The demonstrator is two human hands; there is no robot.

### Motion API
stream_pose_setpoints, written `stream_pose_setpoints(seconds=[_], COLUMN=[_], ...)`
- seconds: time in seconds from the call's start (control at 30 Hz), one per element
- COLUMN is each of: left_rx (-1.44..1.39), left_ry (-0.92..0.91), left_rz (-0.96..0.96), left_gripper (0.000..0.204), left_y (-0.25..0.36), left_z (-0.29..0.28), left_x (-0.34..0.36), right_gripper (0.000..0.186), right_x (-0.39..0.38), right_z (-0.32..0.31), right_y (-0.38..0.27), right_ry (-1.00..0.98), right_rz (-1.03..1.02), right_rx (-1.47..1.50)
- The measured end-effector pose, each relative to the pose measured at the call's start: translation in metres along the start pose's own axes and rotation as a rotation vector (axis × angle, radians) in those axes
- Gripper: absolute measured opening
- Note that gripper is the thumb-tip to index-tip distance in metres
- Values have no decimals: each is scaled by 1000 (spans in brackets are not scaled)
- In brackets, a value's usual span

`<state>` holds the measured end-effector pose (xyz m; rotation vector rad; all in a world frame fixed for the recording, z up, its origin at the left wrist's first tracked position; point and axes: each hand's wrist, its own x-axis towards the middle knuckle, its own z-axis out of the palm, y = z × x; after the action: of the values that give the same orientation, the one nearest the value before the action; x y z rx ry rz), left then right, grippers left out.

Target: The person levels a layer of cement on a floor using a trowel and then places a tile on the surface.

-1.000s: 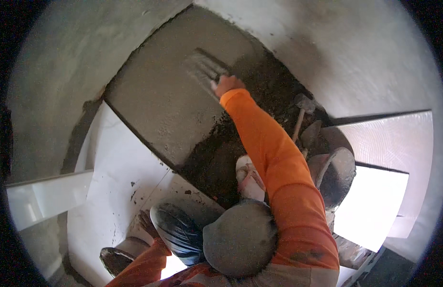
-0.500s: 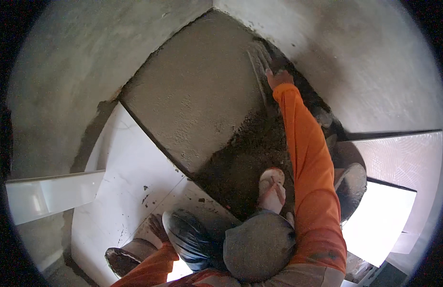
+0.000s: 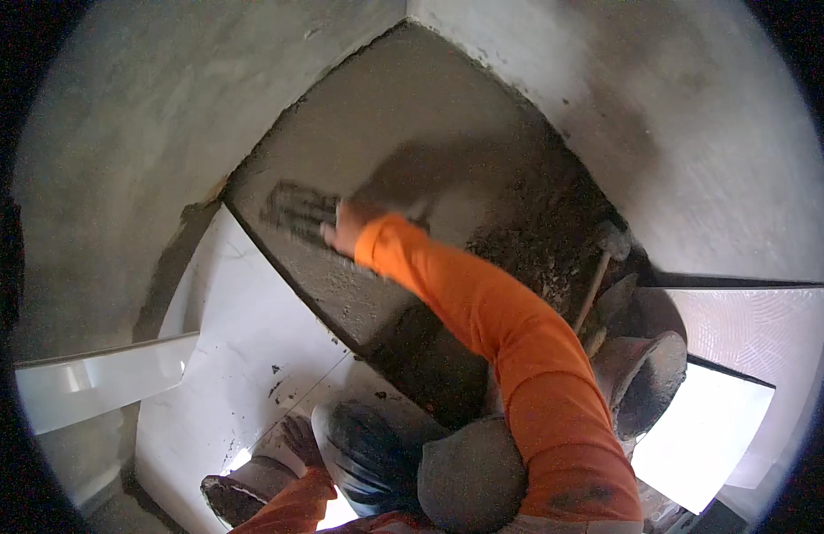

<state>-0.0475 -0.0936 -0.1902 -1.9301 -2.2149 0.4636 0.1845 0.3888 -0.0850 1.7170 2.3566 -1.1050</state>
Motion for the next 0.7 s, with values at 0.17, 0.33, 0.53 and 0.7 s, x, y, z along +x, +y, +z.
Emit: stream_pose_setpoints(seconds=[0.17, 0.33, 0.53, 0.7], left_rx=[-23, 67, -145, -72], left_ry=[99, 61, 148, 205], left_rz=[-15, -37, -40, -7], left_gripper=[48, 44, 46, 47], left_y=[7, 1, 2, -3], left_z=[-6, 3, 11, 11], left_x=[6, -3, -6, -7], right_gripper=[57, 53, 75, 83], right_x=[-32, 16, -45, -178], right_z=[8, -97, -109, -69], right_y=[36, 103, 250, 260], right_ry=[69, 279, 587, 418], right_rz=[-59, 458, 755, 883], right_rx=[-143, -118, -131, -125])
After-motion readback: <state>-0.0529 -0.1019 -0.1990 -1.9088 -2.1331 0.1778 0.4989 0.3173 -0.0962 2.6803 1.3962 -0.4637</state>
